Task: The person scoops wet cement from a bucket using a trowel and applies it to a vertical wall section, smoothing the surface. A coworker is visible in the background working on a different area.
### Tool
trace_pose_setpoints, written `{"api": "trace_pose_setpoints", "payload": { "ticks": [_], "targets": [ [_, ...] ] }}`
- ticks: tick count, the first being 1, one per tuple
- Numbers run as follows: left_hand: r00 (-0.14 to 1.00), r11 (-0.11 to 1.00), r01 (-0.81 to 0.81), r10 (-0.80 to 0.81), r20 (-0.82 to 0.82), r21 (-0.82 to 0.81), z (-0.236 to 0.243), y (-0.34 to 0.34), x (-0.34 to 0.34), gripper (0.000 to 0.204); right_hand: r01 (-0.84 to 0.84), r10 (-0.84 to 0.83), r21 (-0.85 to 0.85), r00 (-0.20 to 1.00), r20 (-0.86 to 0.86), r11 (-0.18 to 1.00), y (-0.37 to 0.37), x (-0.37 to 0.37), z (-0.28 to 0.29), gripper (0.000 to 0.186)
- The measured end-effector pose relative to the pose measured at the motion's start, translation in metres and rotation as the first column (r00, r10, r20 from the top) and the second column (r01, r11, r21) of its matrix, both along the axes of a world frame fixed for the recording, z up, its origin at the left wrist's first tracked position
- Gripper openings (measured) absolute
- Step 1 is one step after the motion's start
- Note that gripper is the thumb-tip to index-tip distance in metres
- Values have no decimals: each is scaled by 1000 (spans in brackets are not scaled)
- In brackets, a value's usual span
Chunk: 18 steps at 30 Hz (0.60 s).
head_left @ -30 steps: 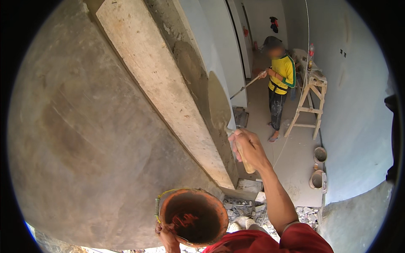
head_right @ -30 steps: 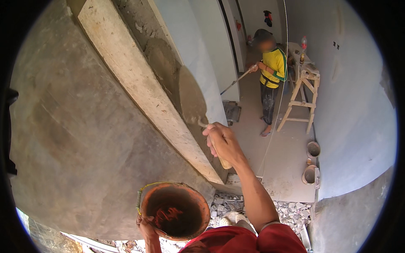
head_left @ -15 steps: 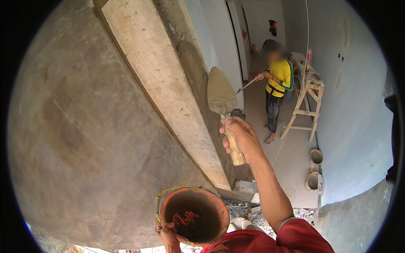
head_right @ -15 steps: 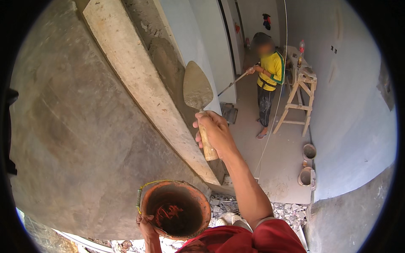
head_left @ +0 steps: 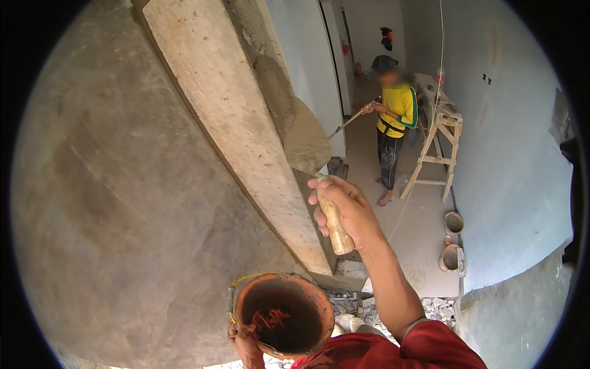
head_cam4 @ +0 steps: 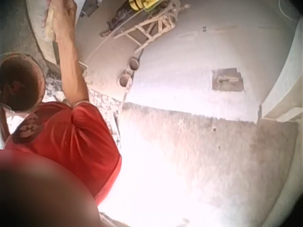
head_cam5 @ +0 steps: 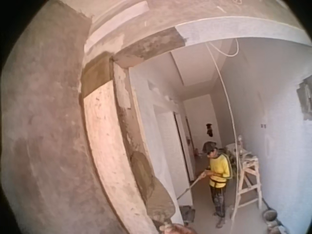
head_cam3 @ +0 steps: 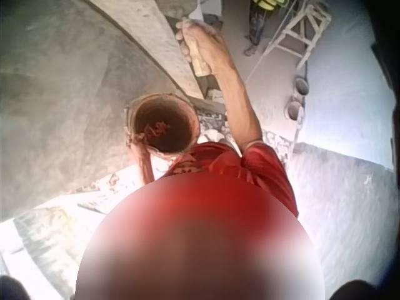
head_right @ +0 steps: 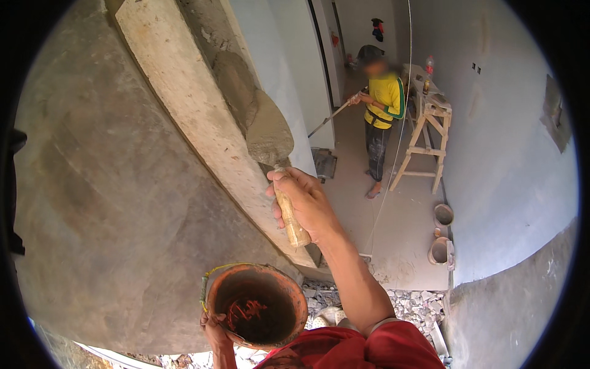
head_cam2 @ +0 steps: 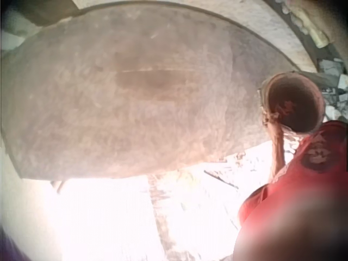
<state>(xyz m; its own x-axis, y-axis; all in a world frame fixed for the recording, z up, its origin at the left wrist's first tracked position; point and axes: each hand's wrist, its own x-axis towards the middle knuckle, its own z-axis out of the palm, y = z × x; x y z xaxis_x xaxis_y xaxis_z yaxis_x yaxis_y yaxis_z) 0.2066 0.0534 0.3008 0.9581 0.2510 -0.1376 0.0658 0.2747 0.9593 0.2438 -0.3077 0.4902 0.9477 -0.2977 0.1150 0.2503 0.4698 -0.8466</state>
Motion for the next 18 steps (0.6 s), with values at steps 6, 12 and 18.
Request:
{"api": "trace_pose_setpoints", "payload": {
  "ticks": [6,12,18],
  "targets": [
    [999,998,47,-47,12,-37,10,-4,4,11,-11,11,-6,1000,3,1000,18,-21,16,43],
    [998,996,64,-63,27,-67,9,-2,10,20,-94,95,-21,995,34,995,21,-42,29,47],
    [999,997,45,-42,34,-62,2,8,14,17,-351,251,286,908,335,891,12,-54,29,50]
  ]
}}
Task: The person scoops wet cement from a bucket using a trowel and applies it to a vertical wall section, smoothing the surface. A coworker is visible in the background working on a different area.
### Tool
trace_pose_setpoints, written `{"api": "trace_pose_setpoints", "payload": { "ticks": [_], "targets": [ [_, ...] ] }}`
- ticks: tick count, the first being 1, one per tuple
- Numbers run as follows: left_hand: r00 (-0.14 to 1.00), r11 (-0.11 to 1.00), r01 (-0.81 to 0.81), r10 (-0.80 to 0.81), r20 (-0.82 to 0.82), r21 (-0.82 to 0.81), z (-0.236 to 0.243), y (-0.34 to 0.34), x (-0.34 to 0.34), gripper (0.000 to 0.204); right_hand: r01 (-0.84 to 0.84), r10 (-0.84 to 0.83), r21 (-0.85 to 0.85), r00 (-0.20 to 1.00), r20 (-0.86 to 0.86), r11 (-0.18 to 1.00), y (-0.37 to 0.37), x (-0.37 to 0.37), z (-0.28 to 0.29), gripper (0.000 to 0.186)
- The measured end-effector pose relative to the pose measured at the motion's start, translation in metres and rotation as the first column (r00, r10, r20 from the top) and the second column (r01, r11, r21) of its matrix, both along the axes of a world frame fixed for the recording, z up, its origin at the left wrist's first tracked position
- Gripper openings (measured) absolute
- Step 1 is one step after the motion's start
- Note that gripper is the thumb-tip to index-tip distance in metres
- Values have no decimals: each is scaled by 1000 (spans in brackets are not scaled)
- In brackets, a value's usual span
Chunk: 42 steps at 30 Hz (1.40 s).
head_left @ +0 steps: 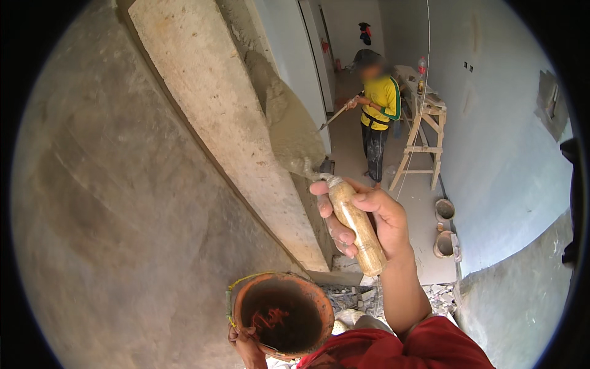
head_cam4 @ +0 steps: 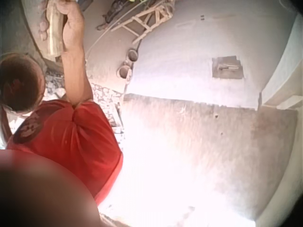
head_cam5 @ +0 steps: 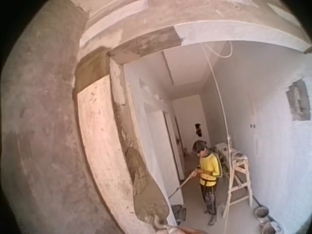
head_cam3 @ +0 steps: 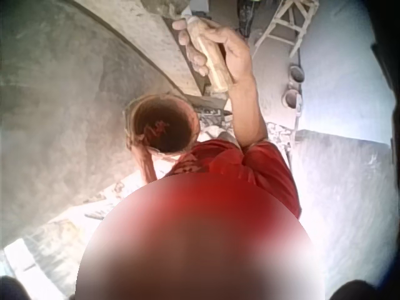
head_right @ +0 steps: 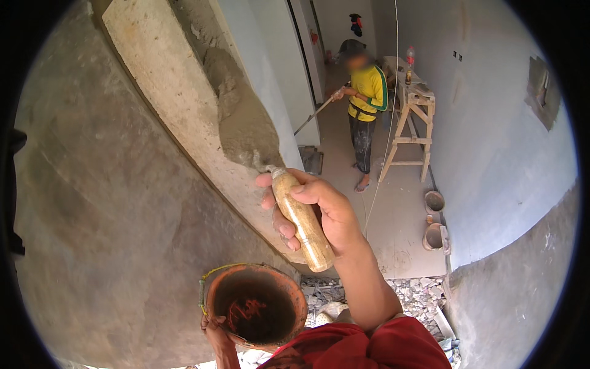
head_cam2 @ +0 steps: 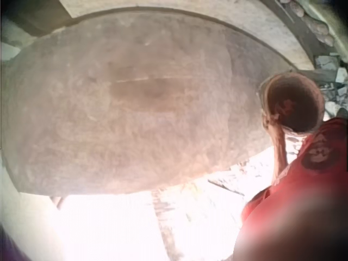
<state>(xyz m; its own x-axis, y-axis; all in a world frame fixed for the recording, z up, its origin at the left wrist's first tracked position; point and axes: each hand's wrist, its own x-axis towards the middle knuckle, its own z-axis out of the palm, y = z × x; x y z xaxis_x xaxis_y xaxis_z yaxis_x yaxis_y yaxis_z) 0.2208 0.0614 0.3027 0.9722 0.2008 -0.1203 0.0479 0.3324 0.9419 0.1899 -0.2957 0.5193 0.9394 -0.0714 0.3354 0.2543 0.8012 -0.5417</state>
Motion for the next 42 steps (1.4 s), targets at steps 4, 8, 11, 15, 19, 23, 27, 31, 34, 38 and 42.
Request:
{"api": "trace_pose_setpoints", "payload": {
  "ticks": [4,8,11,15,19,23,27,31,34,38,42],
  "targets": [
    [997,997,25,-20,-77,67,-1,14,-3,19,502,-496,-108,865,78,858,2,1,-3,62],
    [999,997,0,3,-40,76,-12,18,3,13,915,-900,-161,396,183,370,-9,20,-10,63],
    [1000,997,11,-10,-14,75,-16,16,2,12,980,-977,-195,86,193,48,-20,55,-25,61],
    [1000,995,8,-8,-1,102,-1,4,-2,14,919,-931,-385,58,359,-91,-17,118,-54,62],
    [997,998,-42,45,-57,57,19,-20,-12,18,688,-697,-542,676,239,482,-17,118,-75,59],
    [996,1000,-21,19,-84,-21,24,-27,-15,24,655,-644,-442,739,201,613,-39,91,-74,54],
    [997,1000,-18,17,-70,-6,16,-24,-12,29,546,-668,-639,741,67,542,-75,92,-68,40],
    [1000,1000,7,-7,-30,-10,6,-28,-9,27,471,-603,-661,797,35,584,-94,103,-68,35],
    [998,999,-34,35,-50,29,4,-27,-14,27,420,-587,-714,809,14,561,-103,112,-65,38],
    [994,995,-94,96,-43,43,7,-26,-19,31,346,-531,-777,847,18,525,-110,127,-58,40],
    [991,994,-98,102,-89,48,16,-31,-23,34,356,-493,-785,867,74,508,-114,147,-59,42]
  ]
}}
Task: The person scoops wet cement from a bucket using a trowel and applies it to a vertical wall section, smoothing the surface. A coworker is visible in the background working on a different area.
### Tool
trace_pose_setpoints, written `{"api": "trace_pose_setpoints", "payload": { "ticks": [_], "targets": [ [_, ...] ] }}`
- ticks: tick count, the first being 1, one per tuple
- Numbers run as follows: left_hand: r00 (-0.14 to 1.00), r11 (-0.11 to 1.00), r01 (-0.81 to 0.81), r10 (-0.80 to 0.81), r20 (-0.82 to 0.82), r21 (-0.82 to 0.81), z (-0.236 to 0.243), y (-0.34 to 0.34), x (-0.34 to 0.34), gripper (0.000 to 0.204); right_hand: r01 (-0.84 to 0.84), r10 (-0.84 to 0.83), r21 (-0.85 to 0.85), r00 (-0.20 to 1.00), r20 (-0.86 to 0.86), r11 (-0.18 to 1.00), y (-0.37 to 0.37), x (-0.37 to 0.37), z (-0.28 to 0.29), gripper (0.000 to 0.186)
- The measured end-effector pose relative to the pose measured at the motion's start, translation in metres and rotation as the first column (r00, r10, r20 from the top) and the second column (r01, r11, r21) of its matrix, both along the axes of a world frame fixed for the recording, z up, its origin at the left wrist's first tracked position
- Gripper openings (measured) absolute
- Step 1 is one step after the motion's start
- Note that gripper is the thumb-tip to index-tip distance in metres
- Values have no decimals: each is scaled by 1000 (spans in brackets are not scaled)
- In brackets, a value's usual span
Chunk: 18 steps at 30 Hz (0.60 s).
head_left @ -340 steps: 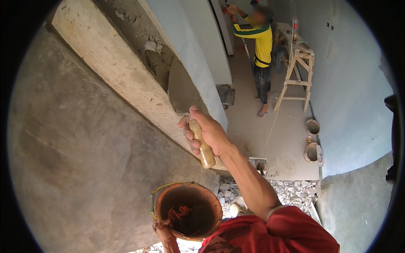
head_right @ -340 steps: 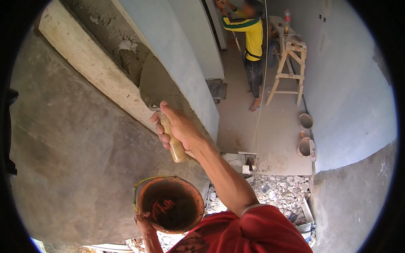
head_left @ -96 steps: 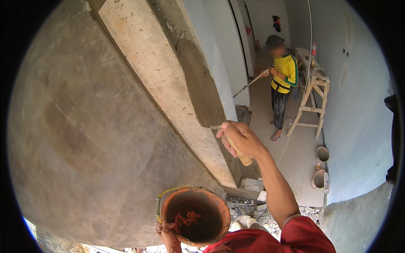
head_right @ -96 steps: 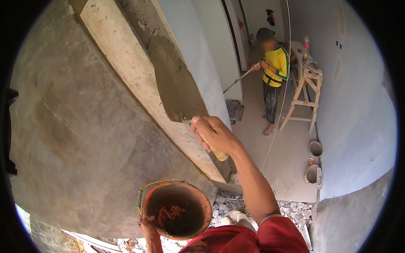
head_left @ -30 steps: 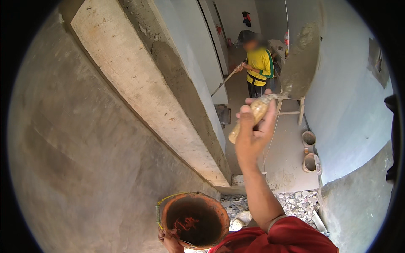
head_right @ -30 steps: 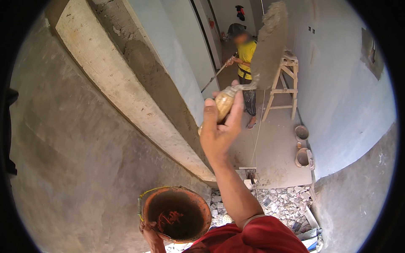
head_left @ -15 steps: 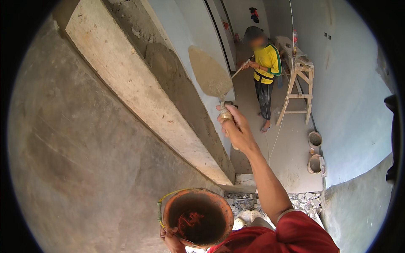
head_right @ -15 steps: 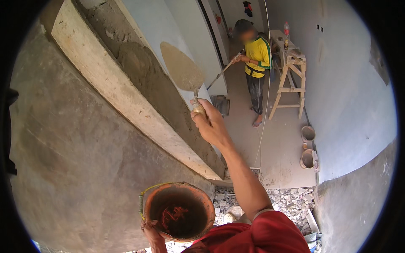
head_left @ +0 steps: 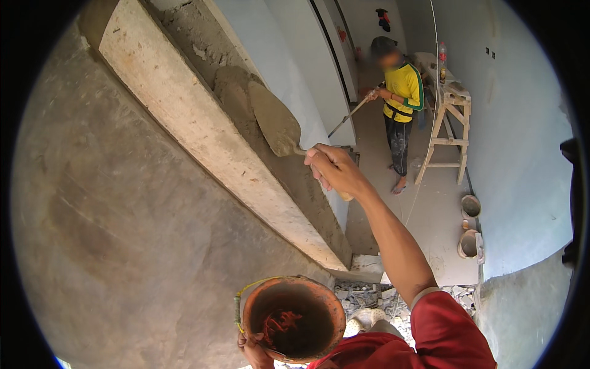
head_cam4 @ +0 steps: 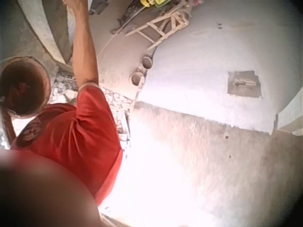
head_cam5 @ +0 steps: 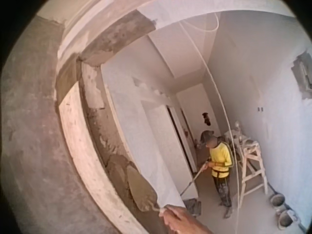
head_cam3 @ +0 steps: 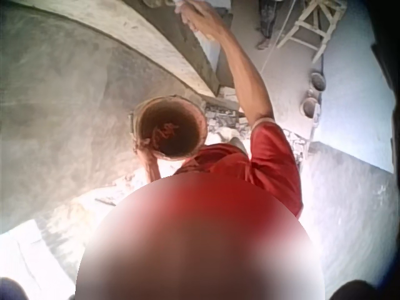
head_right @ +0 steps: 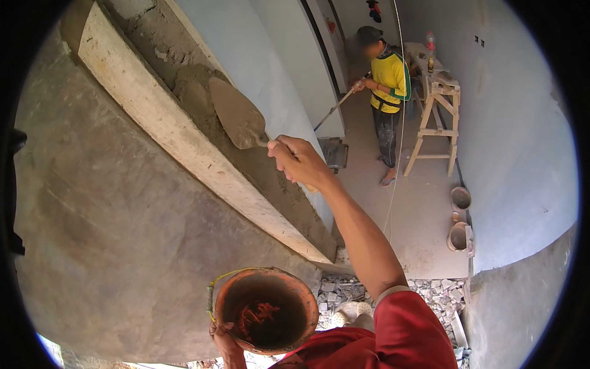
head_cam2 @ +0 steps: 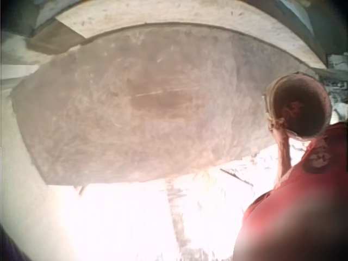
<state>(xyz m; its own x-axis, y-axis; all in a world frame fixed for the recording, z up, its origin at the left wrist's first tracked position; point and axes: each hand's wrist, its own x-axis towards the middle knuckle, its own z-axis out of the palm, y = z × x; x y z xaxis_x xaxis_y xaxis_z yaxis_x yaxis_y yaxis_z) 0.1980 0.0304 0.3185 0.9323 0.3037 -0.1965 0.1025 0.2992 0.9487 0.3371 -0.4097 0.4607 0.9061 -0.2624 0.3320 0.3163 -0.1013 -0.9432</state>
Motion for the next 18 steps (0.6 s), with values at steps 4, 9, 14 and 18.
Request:
{"api": "trace_pose_setpoints", "payload": {
  "ticks": [4,9,14,18],
  "targets": [
    [1000,1000,17,-17,-24,-3,7,-4,-3,36,-36,36,16,999,-24,999,-6,15,-11,44],
    [999,999,44,-44,16,14,5,-1,-1,37,-138,145,136,989,-42,981,-5,23,-31,47],
    [999,1000,18,-18,42,-2,-3,3,-4,29,-235,252,264,967,-33,936,8,13,-56,48],
    [999,999,9,-11,42,36,-5,12,-6,29,-336,363,287,931,-42,897,13,-17,-78,47]
  ]
}}
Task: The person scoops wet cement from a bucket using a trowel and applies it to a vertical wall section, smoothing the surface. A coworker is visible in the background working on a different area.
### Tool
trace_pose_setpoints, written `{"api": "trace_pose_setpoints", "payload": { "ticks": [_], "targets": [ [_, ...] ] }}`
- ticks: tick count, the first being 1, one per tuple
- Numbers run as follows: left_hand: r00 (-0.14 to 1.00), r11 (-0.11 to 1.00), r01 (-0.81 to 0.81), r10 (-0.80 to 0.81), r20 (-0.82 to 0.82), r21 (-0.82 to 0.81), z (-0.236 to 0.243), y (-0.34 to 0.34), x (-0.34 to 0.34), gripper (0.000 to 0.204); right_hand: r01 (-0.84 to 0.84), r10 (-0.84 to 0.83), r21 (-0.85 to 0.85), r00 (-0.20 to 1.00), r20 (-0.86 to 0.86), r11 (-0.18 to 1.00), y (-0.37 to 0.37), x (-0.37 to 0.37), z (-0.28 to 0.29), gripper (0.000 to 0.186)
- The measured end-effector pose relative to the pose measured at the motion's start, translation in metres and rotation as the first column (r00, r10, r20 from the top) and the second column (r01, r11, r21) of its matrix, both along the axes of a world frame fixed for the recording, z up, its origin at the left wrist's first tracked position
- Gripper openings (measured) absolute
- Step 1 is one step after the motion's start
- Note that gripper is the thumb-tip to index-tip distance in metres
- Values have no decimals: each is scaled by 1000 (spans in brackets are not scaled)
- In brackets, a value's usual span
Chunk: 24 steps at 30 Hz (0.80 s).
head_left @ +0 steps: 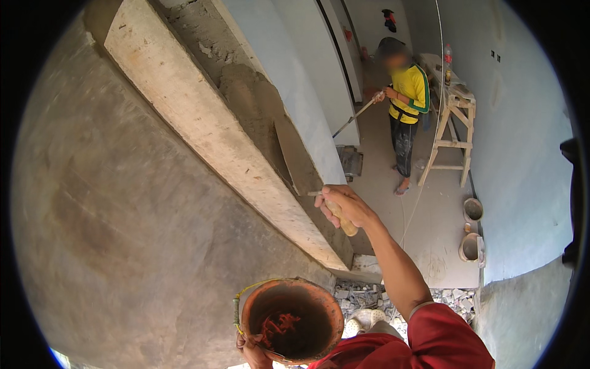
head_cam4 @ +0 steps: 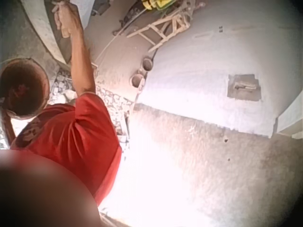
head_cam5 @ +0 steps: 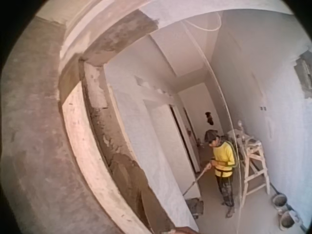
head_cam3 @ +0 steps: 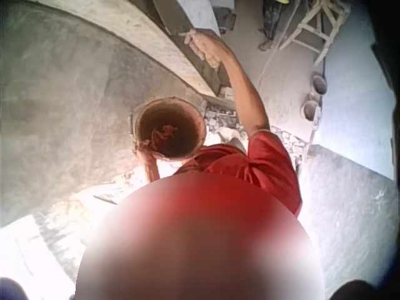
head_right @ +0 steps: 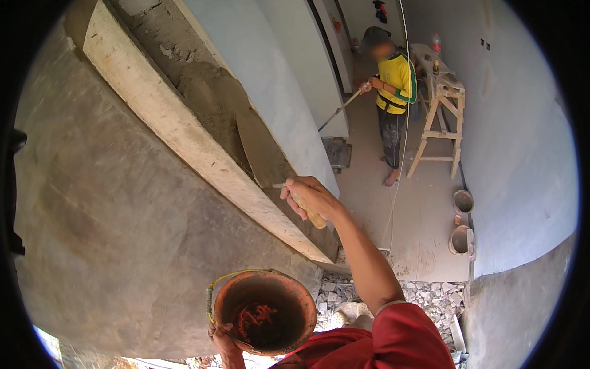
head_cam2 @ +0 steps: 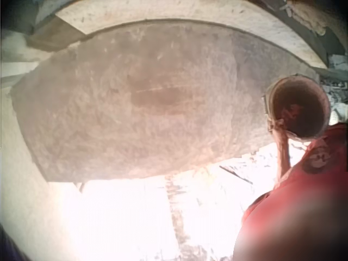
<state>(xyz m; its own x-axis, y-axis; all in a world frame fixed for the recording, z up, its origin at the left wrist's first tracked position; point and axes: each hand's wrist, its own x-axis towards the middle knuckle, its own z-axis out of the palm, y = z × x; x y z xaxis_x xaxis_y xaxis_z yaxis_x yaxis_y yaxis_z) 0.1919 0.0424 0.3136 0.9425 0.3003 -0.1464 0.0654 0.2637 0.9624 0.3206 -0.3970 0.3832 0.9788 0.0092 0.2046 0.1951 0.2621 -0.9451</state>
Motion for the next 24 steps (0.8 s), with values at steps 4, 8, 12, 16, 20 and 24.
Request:
{"api": "trace_pose_setpoints", "payload": {
  "ticks": [4,8,12,16,20,24],
  "targets": [
    [1000,998,17,-18,-13,-61,-5,2,0,34,41,-21,258,997,-79,965,6,-14,-3,44],
    [1000,994,1,-2,-4,-108,-8,-3,6,37,253,-198,269,956,-214,929,9,-11,21,42],
    [1000,993,-11,9,-14,-118,-9,-5,8,36,207,-158,297,971,-180,932,9,-14,54,42],
    [1000,993,-19,17,-15,-120,-12,0,5,33,119,-89,312,990,-109,943,13,-17,85,43],
    [1000,990,17,-19,-13,-137,-14,4,5,32,84,-77,258,996,-38,963,11,-18,111,43],
    [1000,990,-1,1,4,-142,-12,1,6,32,-16,10,281,1000,25,960,5,-38,122,45]
  ]
}}
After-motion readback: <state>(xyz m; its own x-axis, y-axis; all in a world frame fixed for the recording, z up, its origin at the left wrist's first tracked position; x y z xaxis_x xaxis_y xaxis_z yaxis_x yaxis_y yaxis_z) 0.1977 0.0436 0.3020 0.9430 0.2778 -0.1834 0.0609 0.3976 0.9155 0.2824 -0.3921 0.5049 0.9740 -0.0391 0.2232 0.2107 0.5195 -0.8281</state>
